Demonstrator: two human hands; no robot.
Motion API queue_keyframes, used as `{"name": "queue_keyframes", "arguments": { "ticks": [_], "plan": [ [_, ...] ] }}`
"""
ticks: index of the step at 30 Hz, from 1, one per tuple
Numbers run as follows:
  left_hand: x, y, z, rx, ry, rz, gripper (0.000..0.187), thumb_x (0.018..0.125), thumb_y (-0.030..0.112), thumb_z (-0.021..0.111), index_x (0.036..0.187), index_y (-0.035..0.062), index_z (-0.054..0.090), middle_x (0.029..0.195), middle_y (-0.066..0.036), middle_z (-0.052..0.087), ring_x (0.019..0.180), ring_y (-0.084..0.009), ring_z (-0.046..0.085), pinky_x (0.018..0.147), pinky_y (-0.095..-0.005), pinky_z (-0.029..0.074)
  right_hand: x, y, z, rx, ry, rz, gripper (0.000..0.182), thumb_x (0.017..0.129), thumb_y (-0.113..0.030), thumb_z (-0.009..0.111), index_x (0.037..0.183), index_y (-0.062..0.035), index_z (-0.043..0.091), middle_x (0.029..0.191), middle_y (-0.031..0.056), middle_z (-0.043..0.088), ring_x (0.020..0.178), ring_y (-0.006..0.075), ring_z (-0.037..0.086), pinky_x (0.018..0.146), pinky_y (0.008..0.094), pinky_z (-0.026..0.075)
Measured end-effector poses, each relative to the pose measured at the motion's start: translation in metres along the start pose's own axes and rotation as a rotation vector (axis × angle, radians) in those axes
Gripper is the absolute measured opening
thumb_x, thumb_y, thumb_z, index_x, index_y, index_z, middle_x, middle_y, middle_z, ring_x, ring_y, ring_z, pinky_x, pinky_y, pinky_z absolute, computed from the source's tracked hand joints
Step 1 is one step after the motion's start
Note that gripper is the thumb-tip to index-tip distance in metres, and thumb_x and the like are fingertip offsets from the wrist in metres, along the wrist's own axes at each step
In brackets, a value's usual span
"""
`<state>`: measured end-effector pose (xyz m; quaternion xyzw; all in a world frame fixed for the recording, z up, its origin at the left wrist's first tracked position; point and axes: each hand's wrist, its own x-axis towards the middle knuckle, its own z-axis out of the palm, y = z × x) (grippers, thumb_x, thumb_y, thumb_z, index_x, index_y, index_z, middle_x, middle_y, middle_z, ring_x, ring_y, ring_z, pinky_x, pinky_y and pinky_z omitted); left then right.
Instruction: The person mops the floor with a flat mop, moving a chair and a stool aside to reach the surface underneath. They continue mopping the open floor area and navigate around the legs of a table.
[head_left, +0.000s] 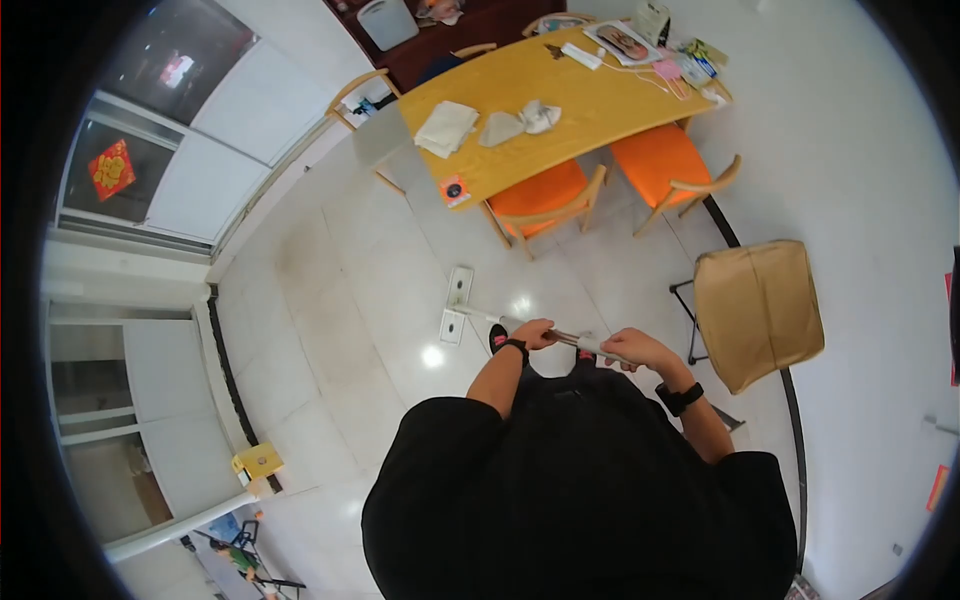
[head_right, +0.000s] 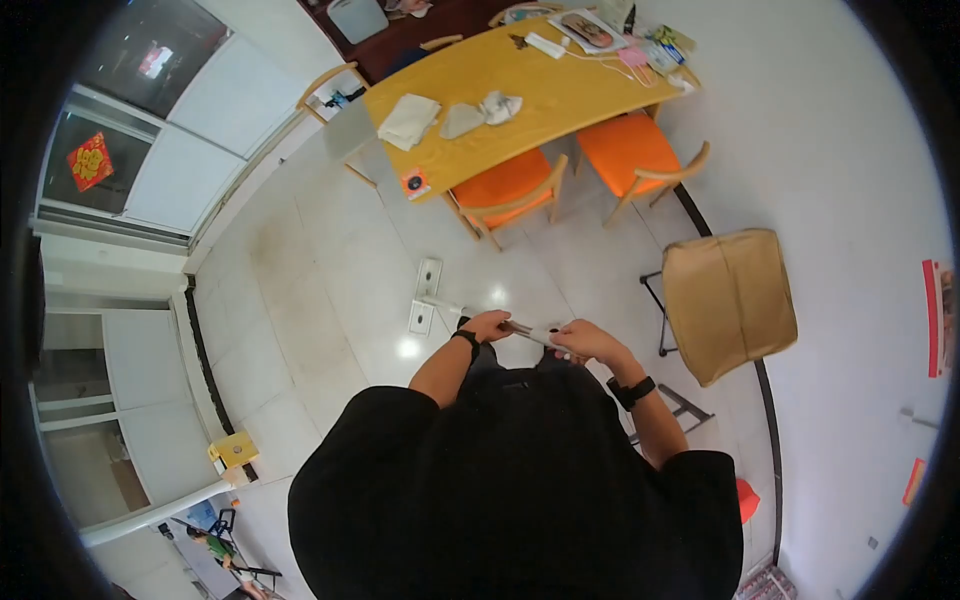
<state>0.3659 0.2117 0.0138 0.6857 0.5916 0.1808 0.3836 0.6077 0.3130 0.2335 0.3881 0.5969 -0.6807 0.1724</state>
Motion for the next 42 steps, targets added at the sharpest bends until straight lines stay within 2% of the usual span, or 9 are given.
{"name": "queue_keyframes", "arguments": {
  "ticks": [21,24,27,29,31,35,37,39,42],
  "plan": [
    [-0.005,0.038,0.047,-0.218,0.011,-0.014,0.014,0.074,0.004,0.052,0.081,-0.0083,0.049,0.076,-0.014,0.052,0.069,-0.0228,0.057,0.058,-0.0342,0.05,-0.045,0.001,0.029,-0.032,0.071,0.085,0.022,0.071,-0.018,0.056,0.077,0.0032,0.058,0.055,0.0051,0.055,0.037,0.0096,0.046,0.031,0.0228,0.035],
    [-0.004,0.026,0.034,-1.517,0.287,-0.895,0.014,0.076,0.007,0.048,0.08,-0.0073,0.048,0.081,-0.015,0.05,0.072,-0.0256,0.055,0.064,-0.0327,0.05,-0.023,-0.019,0.039,-0.083,0.019,0.09,0.025,0.073,-0.018,0.056,0.087,0.0024,0.058,0.062,0.0029,0.057,0.038,0.0071,0.045,0.031,0.0209,0.034],
    [-0.02,0.004,0.018,-1.586,0.325,-0.776,0.016,0.076,0.007,0.048,0.083,-0.0074,0.047,0.084,-0.015,0.05,0.073,-0.0265,0.054,0.065,-0.0331,0.05,-0.004,-0.041,0.057,-0.112,0.051,0.067,0.025,0.071,-0.018,0.055,0.081,0.0047,0.057,0.061,0.0059,0.057,0.038,0.01,0.046,0.031,0.0236,0.036],
    [-0.032,-0.017,0.019,-1.585,0.432,-0.788,0.018,0.075,0.007,0.048,0.081,-0.0097,0.046,0.078,-0.018,0.051,0.069,-0.0269,0.055,0.056,-0.0365,0.051,0.012,-0.046,0.072,-0.129,0.036,0.061,0.026,0.071,-0.018,0.054,0.082,0.0056,0.056,0.06,0.0065,0.057,0.037,0.0109,0.046,0.031,0.0243,0.036],
    [-0.059,-0.053,0.016,-0.058,0.18,-0.134,0.018,0.076,0.009,0.047,0.08,-0.008,0.047,0.076,-0.016,0.052,0.067,-0.0253,0.055,0.055,-0.036,0.05,0.032,-0.05,0.09,-0.154,0.018,0.049,0.026,0.071,-0.018,0.053,0.081,0.0061,0.056,0.058,0.0069,0.056,0.036,0.0116,0.046,0.031,0.0254,0.037],
    [-0.089,-0.097,0.005,-0.535,0.514,-0.054,0.015,0.072,0.008,0.056,0.08,-0.0032,0.049,0.069,-0.015,0.055,0.062,-0.0263,0.056,0.054,-0.0343,0.049,0.07,-0.072,0.128,-0.255,-0.021,-0.002,0.027,0.075,-0.018,0.054,0.088,0.0049,0.055,0.061,0.0061,0.056,0.035,0.0103,0.045,0.03,0.0239,0.034],
    [-0.096,-0.101,-0.02,-1.585,0.615,-0.965,0.024,0.064,0.009,0.066,0.074,0.0017,0.046,0.065,-0.015,0.058,0.06,-0.0309,0.058,0.056,-0.0343,0.047,0.092,-0.074,0.148,-0.242,-0.035,-0.003,0.026,0.075,-0.019,0.053,0.085,0.0045,0.054,0.06,0.0061,0.055,0.036,0.0107,0.045,0.031,0.0243,0.035],
    [-0.133,-0.12,-0.026,0.013,0.383,-0.249,0.024,0.064,0.009,0.067,0.073,0.0025,0.045,0.064,-0.015,0.057,0.063,-0.0323,0.057,0.056,-0.0347,0.047,0.105,-0.072,0.17,-0.241,-0.046,-0.007,0.025,0.075,-0.02,0.052,0.083,0.0041,0.054,0.059,0.0061,0.055,0.037,0.0112,0.046,0.032,0.0247,0.036],
    [-0.145,-0.123,-0.03,-0.665,0.524,-0.569,0.023,0.069,0.012,0.063,0.078,0.0,0.045,0.067,-0.014,0.056,0.064,-0.0286,0.057,0.056,-0.0352,0.047,0.107,-0.077,0.205,-0.231,-0.006,0.029,0.026,0.076,-0.022,0.051,0.081,0.0036,0.052,0.058,0.0064,0.053,0.041,0.0123,0.048,0.035,0.0258,0.039]
  ]
}}
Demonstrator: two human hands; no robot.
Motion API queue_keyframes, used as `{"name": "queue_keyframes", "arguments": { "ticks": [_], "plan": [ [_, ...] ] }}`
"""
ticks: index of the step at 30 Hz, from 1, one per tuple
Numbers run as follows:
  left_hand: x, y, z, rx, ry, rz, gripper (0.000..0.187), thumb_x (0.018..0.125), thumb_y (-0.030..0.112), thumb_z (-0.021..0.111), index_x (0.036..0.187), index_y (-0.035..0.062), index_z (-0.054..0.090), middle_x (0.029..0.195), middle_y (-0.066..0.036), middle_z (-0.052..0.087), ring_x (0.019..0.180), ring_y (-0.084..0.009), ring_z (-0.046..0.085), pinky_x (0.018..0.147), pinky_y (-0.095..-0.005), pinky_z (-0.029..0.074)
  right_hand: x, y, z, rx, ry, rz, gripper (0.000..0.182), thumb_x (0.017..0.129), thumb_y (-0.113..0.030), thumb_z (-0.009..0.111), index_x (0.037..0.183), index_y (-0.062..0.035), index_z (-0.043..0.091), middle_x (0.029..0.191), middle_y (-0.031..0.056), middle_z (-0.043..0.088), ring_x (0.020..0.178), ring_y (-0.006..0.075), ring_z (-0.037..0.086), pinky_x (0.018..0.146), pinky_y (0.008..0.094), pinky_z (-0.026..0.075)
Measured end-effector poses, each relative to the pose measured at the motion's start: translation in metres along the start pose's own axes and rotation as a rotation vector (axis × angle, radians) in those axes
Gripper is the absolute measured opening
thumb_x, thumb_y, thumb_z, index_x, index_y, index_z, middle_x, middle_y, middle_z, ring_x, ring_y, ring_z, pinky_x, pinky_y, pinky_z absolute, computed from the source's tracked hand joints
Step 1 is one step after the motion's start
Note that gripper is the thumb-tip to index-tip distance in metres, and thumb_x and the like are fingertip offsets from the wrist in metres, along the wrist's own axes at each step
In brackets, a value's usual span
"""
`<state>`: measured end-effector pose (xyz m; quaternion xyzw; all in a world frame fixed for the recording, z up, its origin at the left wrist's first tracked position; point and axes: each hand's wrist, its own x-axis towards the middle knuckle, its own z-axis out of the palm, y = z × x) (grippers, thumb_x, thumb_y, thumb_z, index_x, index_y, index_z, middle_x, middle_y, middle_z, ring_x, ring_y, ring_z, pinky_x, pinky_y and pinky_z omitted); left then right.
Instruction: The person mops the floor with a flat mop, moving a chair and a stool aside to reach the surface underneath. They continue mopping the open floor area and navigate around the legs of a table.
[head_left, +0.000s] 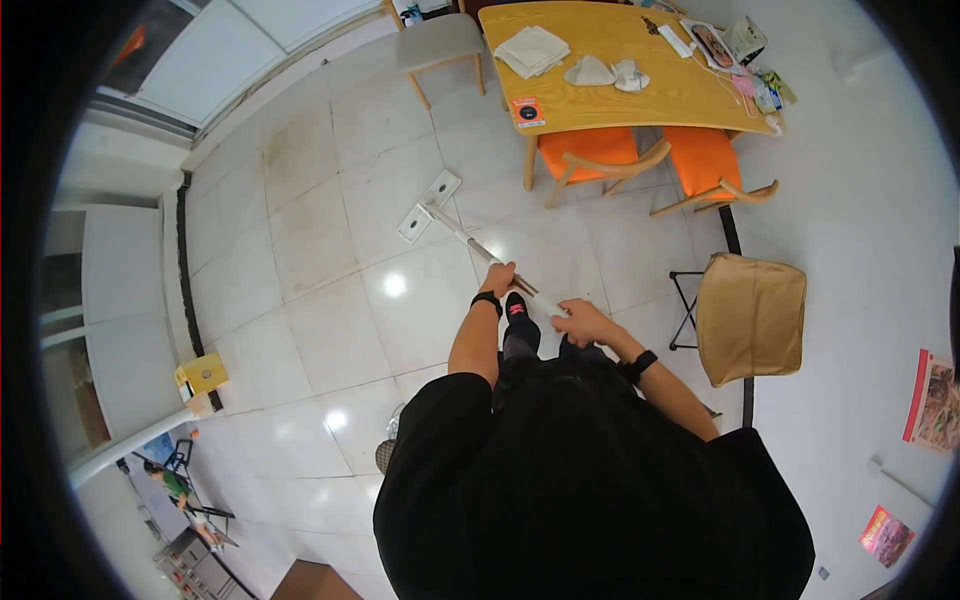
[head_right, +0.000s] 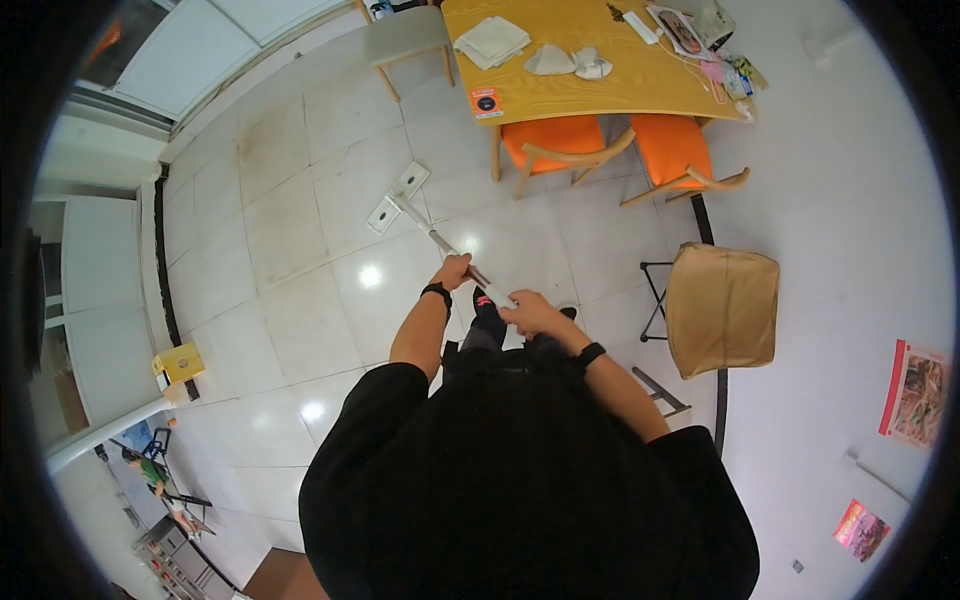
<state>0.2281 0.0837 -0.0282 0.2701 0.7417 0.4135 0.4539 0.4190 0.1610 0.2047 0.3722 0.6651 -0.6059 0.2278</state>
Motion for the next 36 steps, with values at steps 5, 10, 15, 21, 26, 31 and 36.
{"name": "queue_keyframes", "arguments": {
  "ticks": [5,10,15,21,26,31,36],
  "plan": [
    [-0.03,-0.007,0.015,-0.619,0.163,-0.455,0.029,0.079,0.021,0.054,0.087,-0.0062,0.046,0.074,-0.013,0.053,0.065,-0.0228,0.057,0.057,-0.0359,0.049,-0.01,0.013,0.016,0.045,-0.14,-0.019,0.03,0.077,-0.025,0.052,0.088,0.0035,0.049,0.061,0.0067,0.053,0.043,0.0124,0.05,0.037,0.0259,0.041],
    [-0.058,-0.002,0.054,-0.641,0.148,-0.499,0.031,0.08,0.02,0.054,0.091,-0.0072,0.046,0.077,-0.012,0.053,0.065,-0.0227,0.056,0.055,-0.0346,0.048,-0.04,0.045,0.005,-0.028,-0.211,0.033,0.034,0.078,-0.027,0.054,0.09,0.003,0.046,0.062,0.0058,0.051,0.045,0.012,0.051,0.038,0.0249,0.041],
    [-0.079,-0.004,0.116,-0.68,0.065,-0.479,0.028,0.081,0.022,0.053,0.083,-0.005,0.048,0.075,-0.011,0.052,0.065,-0.0217,0.055,0.053,-0.0344,0.047,-0.087,0.093,-0.012,-0.041,-0.148,0.135,0.041,0.076,-0.033,0.055,0.095,0.0036,0.047,0.067,0.01,0.056,0.051,0.0154,0.056,0.045,0.0273,0.044],
    [-0.133,0.041,0.198,-0.626,-0.082,-0.576,0.024,0.079,0.021,0.054,0.084,-0.0028,0.051,0.075,-0.008,0.055,0.065,-0.019,0.056,0.061,-0.0339,0.05,-0.172,0.155,-0.034,-0.423,0.227,-0.006,0.053,0.074,-0.041,0.054,0.102,0.0036,0.05,0.085,0.0216,0.059,0.078,0.0336,0.058,0.071,0.0363,0.045],
    [-0.173,0.045,0.255,-0.598,-0.36,-0.521,0.021,0.077,0.017,0.054,0.078,-0.003,0.049,0.073,-0.009,0.053,0.064,-0.0202,0.057,0.059,-0.0325,0.051,-0.232,0.212,-0.054,-0.422,0.121,0.043,0.053,0.072,-0.045,0.053,0.094,0.003,0.054,0.08,0.0217,0.059,0.081,0.0348,0.056,0.071,0.0388,0.043],
    [-0.179,0.08,0.337,-0.66,-0.208,-0.557,0.021,0.077,0.016,0.052,0.073,-0.0048,0.051,0.065,-0.011,0.054,0.055,-0.0198,0.055,0.052,-0.0321,0.05,-0.28,0.241,-0.092,-0.488,0.303,0.117,0.051,0.071,-0.046,0.055,0.081,0.0042,0.058,0.076,0.0204,0.059,0.074,0.034,0.057,0.067,0.0388,0.043],
    [-0.18,0.104,0.391,-0.625,-0.361,-0.536,0.02,0.076,0.016,0.055,0.073,-0.0036,0.051,0.064,-0.009,0.053,0.054,-0.0186,0.054,0.051,-0.0313,0.049,-0.333,0.242,-0.112,-0.344,0.314,0.27,0.049,0.068,-0.043,0.059,0.075,0.0056,0.057,0.073,0.0222,0.058,0.07,0.033,0.058,0.061,0.0378,0.044]
  ]
}}
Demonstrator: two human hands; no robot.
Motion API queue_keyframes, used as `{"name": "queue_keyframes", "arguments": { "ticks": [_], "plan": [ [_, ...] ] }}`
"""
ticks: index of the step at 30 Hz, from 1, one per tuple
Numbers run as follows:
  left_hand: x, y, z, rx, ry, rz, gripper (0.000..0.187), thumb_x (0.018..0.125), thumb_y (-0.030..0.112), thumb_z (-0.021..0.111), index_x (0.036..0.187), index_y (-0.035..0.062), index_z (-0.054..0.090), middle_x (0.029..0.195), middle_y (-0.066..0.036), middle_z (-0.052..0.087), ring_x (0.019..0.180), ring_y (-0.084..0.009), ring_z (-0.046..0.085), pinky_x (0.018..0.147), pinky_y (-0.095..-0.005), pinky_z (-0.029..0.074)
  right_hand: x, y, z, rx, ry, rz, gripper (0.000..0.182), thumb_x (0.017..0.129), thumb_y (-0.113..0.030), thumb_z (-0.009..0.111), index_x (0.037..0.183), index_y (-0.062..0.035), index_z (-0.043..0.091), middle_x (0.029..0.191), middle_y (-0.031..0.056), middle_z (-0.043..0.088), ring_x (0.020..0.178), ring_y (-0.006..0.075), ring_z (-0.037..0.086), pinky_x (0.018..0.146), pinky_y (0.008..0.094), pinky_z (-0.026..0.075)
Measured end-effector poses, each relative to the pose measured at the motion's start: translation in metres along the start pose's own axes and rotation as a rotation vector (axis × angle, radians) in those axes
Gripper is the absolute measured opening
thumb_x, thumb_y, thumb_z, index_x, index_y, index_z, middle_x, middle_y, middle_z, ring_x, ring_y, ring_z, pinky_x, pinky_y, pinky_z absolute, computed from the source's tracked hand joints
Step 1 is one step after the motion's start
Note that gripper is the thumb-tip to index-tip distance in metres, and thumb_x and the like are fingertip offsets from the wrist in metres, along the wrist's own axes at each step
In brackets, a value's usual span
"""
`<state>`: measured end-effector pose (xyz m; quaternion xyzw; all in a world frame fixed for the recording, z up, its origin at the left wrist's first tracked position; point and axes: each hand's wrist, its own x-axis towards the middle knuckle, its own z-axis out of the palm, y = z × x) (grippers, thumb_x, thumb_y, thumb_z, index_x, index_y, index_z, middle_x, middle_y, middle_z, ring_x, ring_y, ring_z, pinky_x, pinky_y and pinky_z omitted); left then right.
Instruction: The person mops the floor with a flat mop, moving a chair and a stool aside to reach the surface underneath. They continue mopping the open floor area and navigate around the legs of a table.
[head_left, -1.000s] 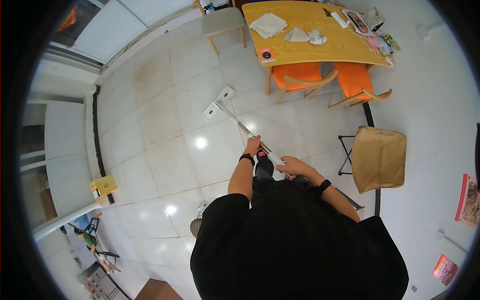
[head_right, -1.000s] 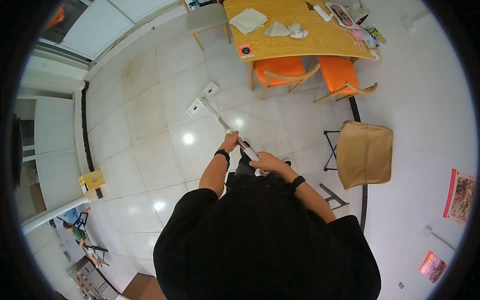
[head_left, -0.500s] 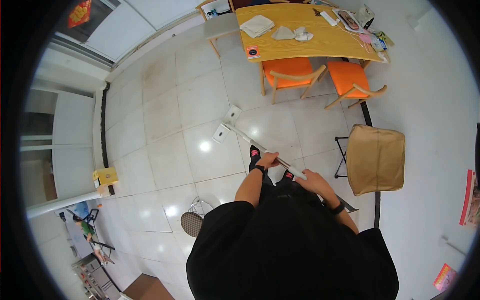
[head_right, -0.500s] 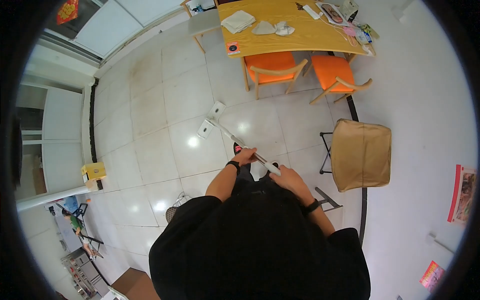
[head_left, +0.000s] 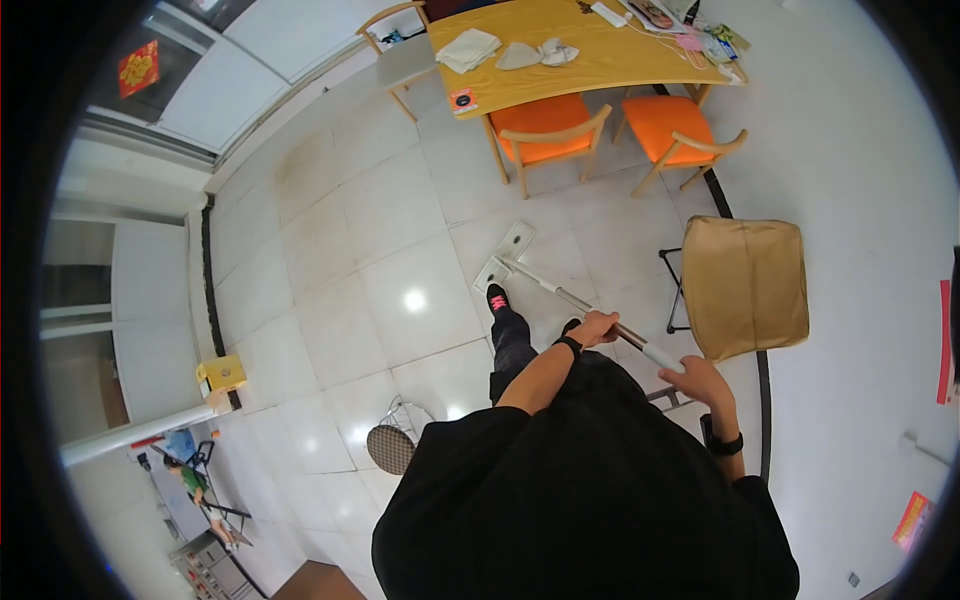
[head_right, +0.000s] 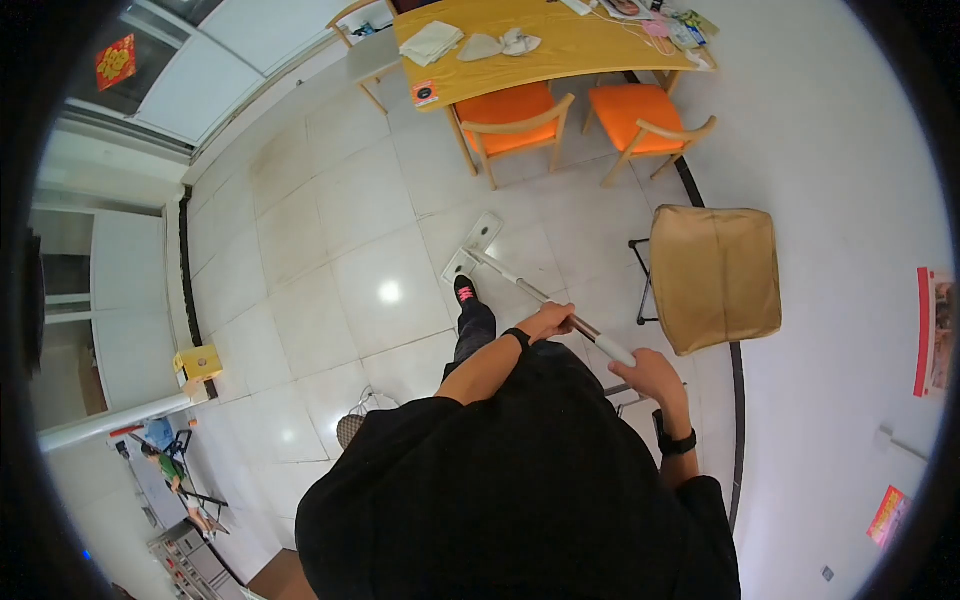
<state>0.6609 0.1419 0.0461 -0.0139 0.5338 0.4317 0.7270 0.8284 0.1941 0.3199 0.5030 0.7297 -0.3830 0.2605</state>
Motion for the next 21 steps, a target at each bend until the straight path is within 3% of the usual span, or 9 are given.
{"name": "queue_keyframes", "arguments": {
  "ticks": [4,5,9,10,13,18,21],
  "plan": [
    [-0.002,-0.011,0.015,0.119,-0.02,-0.086,0.019,0.076,0.016,0.055,0.071,-0.0019,0.052,0.063,-0.008,0.053,0.055,-0.018,0.053,0.051,-0.0306,0.048,-0.015,0.034,0.032,0.034,0.083,-0.059,0.051,0.069,-0.044,0.058,0.078,0.0063,0.056,0.074,0.0222,0.058,0.069,0.0322,0.058,0.061,0.0383,0.044],
    [-0.004,-0.014,0.015,0.154,-0.103,-0.107,0.02,0.076,0.017,0.055,0.072,-0.0022,0.052,0.064,-0.008,0.053,0.056,-0.0177,0.054,0.051,-0.0298,0.048,-0.021,0.038,0.037,0.049,0.081,-0.049,0.051,0.069,-0.044,0.058,0.078,0.0063,0.056,0.074,0.0222,0.058,0.069,0.0322,0.058,0.061,0.0383,0.044],
    [-0.017,-0.023,0.028,0.293,-0.282,-0.145,0.023,0.077,0.019,0.057,0.073,-0.0027,0.053,0.064,-0.006,0.053,0.061,-0.0168,0.056,0.052,-0.0278,0.049,-0.055,0.036,0.052,0.163,0.053,0.136,0.053,0.07,-0.044,0.057,0.082,0.0067,0.055,0.076,0.0236,0.058,0.072,0.0348,0.057,0.063,0.0396,0.044],
    [-0.016,-0.025,0.033,0.337,-0.271,-0.197,0.026,0.076,0.02,0.059,0.079,-0.0048,0.05,0.073,-0.009,0.054,0.058,-0.0188,0.057,0.048,-0.0286,0.05,-0.061,0.04,0.056,0.173,0.076,0.165,0.052,0.07,-0.044,0.056,0.082,0.0066,0.055,0.076,0.0238,0.058,0.071,0.0353,0.057,0.064,0.0399,0.044],
    [-0.015,-0.042,0.056,0.391,-0.238,-0.263,0.027,0.076,0.021,0.059,0.079,-0.005,0.05,0.073,-0.009,0.054,0.059,-0.0193,0.057,0.05,-0.0284,0.051,-0.086,0.043,0.062,0.228,0.088,0.258,0.051,0.072,-0.043,0.055,0.081,0.0068,0.054,0.075,0.0245,0.057,0.071,0.0365,0.057,0.064,0.0411,0.043],
    [-0.019,-0.057,0.081,0.47,-0.416,-0.393,0.027,0.076,0.019,0.059,0.071,-0.0061,0.052,0.065,-0.011,0.055,0.056,-0.0205,0.057,0.051,-0.0285,0.052,-0.117,0.035,0.067,0.352,0.123,0.411,0.052,0.073,-0.043,0.054,0.08,0.0086,0.054,0.072,0.0257,0.057,0.072,0.0375,0.057,0.064,0.0416,0.043],
    [-0.022,-0.057,0.084,0.487,-0.401,-0.421,0.024,0.077,0.019,0.058,0.076,-0.005,0.052,0.068,-0.011,0.056,0.06,-0.02,0.058,0.055,-0.0288,0.051,-0.117,0.031,0.074,0.454,0.16,0.468,0.051,0.072,-0.042,0.054,0.076,0.0086,0.056,0.071,0.0256,0.057,0.07,0.0372,0.057,0.063,0.0415,0.043]
  ]
}}
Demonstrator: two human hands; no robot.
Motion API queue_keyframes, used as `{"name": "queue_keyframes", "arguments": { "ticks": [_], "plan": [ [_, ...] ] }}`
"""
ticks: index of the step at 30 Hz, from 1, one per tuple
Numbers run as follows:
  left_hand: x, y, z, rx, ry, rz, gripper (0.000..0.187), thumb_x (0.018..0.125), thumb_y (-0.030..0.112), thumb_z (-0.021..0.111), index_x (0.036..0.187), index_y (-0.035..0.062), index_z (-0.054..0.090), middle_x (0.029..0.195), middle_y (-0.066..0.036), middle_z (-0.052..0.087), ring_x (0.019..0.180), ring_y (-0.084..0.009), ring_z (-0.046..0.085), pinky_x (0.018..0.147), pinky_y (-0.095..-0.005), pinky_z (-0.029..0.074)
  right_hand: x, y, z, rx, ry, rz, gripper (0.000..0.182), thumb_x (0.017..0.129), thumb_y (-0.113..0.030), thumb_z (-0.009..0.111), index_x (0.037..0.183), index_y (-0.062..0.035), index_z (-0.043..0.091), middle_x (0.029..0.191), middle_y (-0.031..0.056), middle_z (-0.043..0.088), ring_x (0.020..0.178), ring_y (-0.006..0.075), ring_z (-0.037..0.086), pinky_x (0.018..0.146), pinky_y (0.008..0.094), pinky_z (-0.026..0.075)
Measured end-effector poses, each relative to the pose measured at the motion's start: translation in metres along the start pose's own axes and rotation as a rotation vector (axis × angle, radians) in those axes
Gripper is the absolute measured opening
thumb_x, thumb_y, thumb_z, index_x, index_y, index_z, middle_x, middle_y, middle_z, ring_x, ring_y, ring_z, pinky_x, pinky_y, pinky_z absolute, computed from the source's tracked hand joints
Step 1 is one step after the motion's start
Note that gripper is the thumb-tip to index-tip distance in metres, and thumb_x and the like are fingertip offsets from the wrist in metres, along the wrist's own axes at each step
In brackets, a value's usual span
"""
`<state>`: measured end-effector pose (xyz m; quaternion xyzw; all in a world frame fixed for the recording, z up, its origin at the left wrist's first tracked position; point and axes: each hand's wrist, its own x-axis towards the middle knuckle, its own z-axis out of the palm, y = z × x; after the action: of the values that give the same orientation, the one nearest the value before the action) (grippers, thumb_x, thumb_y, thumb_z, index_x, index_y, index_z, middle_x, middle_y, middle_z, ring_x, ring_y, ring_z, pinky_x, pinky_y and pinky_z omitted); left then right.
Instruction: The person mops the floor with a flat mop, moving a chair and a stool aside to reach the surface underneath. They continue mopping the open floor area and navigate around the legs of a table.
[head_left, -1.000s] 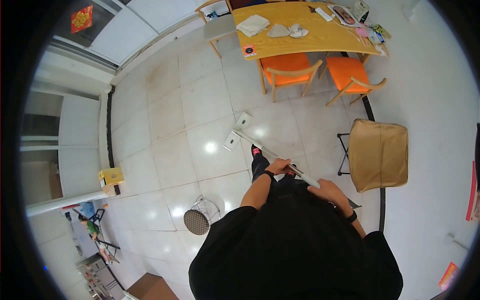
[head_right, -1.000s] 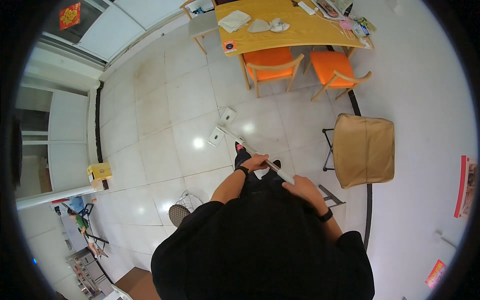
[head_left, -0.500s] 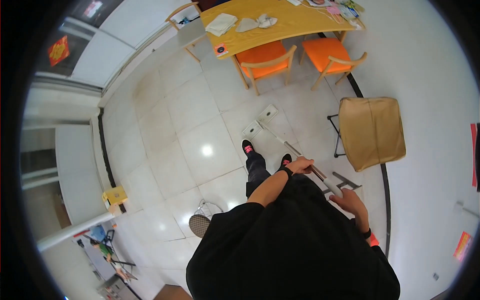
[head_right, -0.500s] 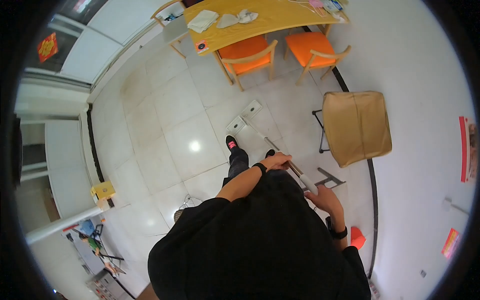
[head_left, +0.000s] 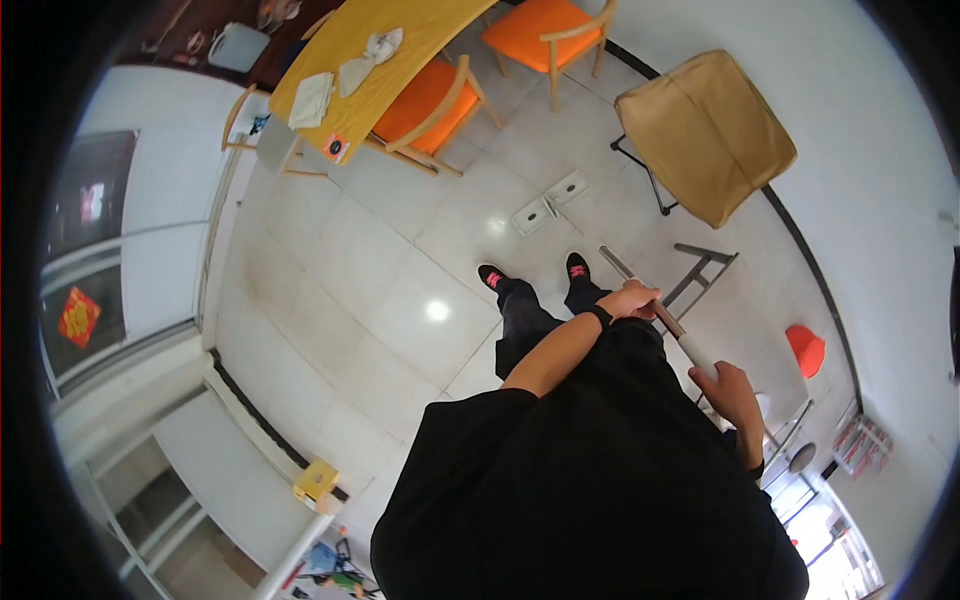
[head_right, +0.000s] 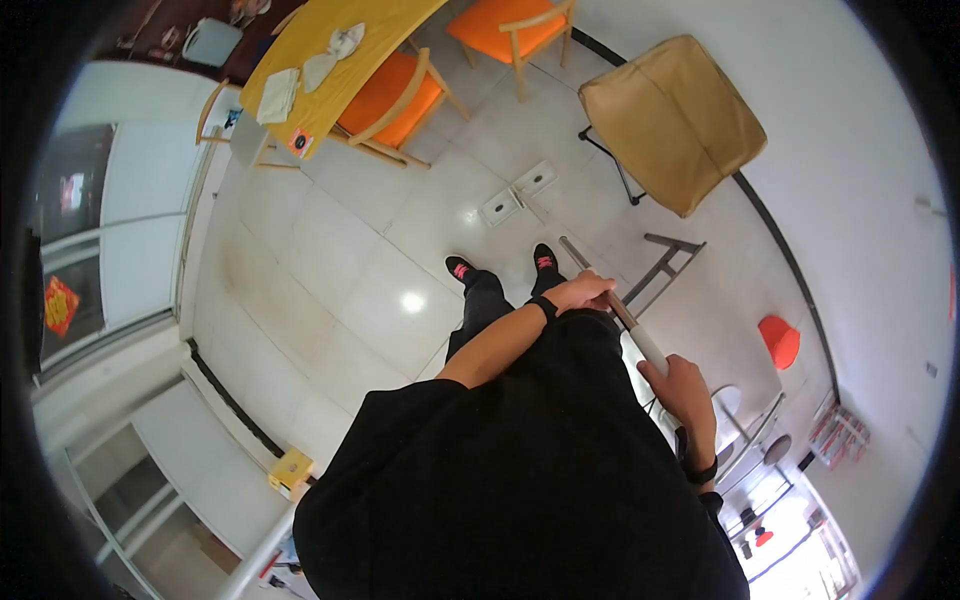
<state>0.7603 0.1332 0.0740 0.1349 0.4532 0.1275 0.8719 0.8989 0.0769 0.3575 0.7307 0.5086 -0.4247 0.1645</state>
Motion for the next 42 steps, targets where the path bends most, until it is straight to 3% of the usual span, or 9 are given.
{"name": "queue_keyframes", "arguments": {
  "ticks": [7,14,20,22,24,32,34,38,42],
  "plan": [
    [-0.004,-0.007,-0.011,0.145,-0.03,-0.081,0.023,0.077,0.017,0.055,0.076,-0.0052,0.052,0.069,-0.012,0.056,0.061,-0.0222,0.059,0.053,-0.0281,0.052,-0.008,0.001,0.017,0.097,0.089,-0.006,0.04,0.071,-0.032,0.059,0.071,0.0078,0.056,0.066,0.0261,0.055,0.066,0.0393,0.055,0.059,0.0433,0.042],
    [0.002,0.015,-0.024,0.031,0.046,-0.061,0.02,0.074,0.012,0.054,0.077,-0.0068,0.049,0.071,-0.013,0.054,0.06,-0.0234,0.057,0.055,-0.0306,0.052,0.028,0.008,0.01,0.027,0.118,-0.261,0.032,0.071,-0.027,0.061,0.067,0.0041,0.053,0.062,0.0241,0.053,0.064,0.0412,0.052,0.058,0.0444,0.041],
    [0.022,0.06,-0.088,-0.318,0.241,0.193,0.019,0.076,0.013,0.05,0.077,-0.0056,0.048,0.075,-0.014,0.053,0.064,-0.0251,0.056,0.06,-0.0344,0.051,0.126,-0.036,-0.029,-0.271,0.185,-0.613,0.028,0.069,-0.027,0.061,0.072,0.0007,0.057,0.071,0.0197,0.055,0.07,0.0351,0.054,0.063,0.0426,0.044],
    [0.023,0.062,-0.139,0.249,0.181,0.667,0.019,0.078,0.013,0.05,0.078,-0.0055,0.048,0.076,-0.016,0.054,0.066,-0.0251,0.057,0.06,-0.0345,0.051,0.154,-0.081,-0.036,-0.333,0.105,-0.626,0.031,0.069,-0.03,0.06,0.071,0.0015,0.057,0.07,0.02,0.055,0.07,0.0357,0.054,0.065,0.0416,0.044],
    [-0.017,0.099,-0.155,-0.268,0.404,0.226,0.02,0.079,0.014,0.05,0.078,-0.0058,0.047,0.077,-0.016,0.054,0.067,-0.0255,0.057,0.059,-0.0344,0.052,0.171,-0.132,-0.03,-0.41,0.061,-0.657,0.034,0.069,-0.032,0.059,0.07,0.0022,0.057,0.071,0.0203,0.056,0.071,0.0356,0.054,0.065,0.041,0.044],
    [-0.068,0.106,-0.202,-0.414,0.414,0.32,0.019,0.077,0.015,0.052,0.079,-0.0039,0.048,0.071,-0.01,0.056,0.054,-0.0184,0.054,0.051,-0.0286,0.052,0.139,-0.233,-0.03,-0.49,-0.058,-0.697,0.04,0.071,-0.033,0.057,0.068,0.0067,0.056,0.064,0.0207,0.056,0.06,0.0319,0.057,0.057,0.0368,0.046],
    [-0.072,0.1,-0.201,-0.419,0.481,0.336,0.02,0.076,0.014,0.052,0.077,-0.0051,0.05,0.068,-0.011,0.056,0.05,-0.0183,0.053,0.048,-0.0287,0.051,0.12,-0.249,-0.031,-0.481,-0.251,-0.445,0.039,0.072,-0.032,0.057,0.068,0.0071,0.056,0.057,0.0179,0.054,0.05,0.0279,0.055,0.049,0.0345,0.045],
    [-0.091,0.076,-0.221,-0.451,0.454,0.284,0.021,0.075,0.013,0.052,0.072,-0.0078,0.051,0.065,-0.011,0.054,0.046,-0.0175,0.053,0.043,-0.0288,0.051,0.1,-0.268,-0.005,-0.506,-0.232,-0.452,0.039,0.073,-0.032,0.058,0.068,0.0063,0.057,0.054,0.0159,0.052,0.045,0.0249,0.054,0.044,0.0354,0.043],
    [-0.123,0.063,-0.247,-0.457,0.416,0.316,0.021,0.073,0.013,0.054,0.072,-0.0077,0.051,0.062,-0.011,0.054,0.047,-0.0183,0.055,0.043,-0.0287,0.051,0.099,-0.28,0.03,-0.572,-0.146,-0.626,0.036,0.072,-0.032,0.058,0.07,0.0048,0.058,0.053,0.0168,0.052,0.048,0.0273,0.055,0.047,0.0348,0.044]
  ]
}}
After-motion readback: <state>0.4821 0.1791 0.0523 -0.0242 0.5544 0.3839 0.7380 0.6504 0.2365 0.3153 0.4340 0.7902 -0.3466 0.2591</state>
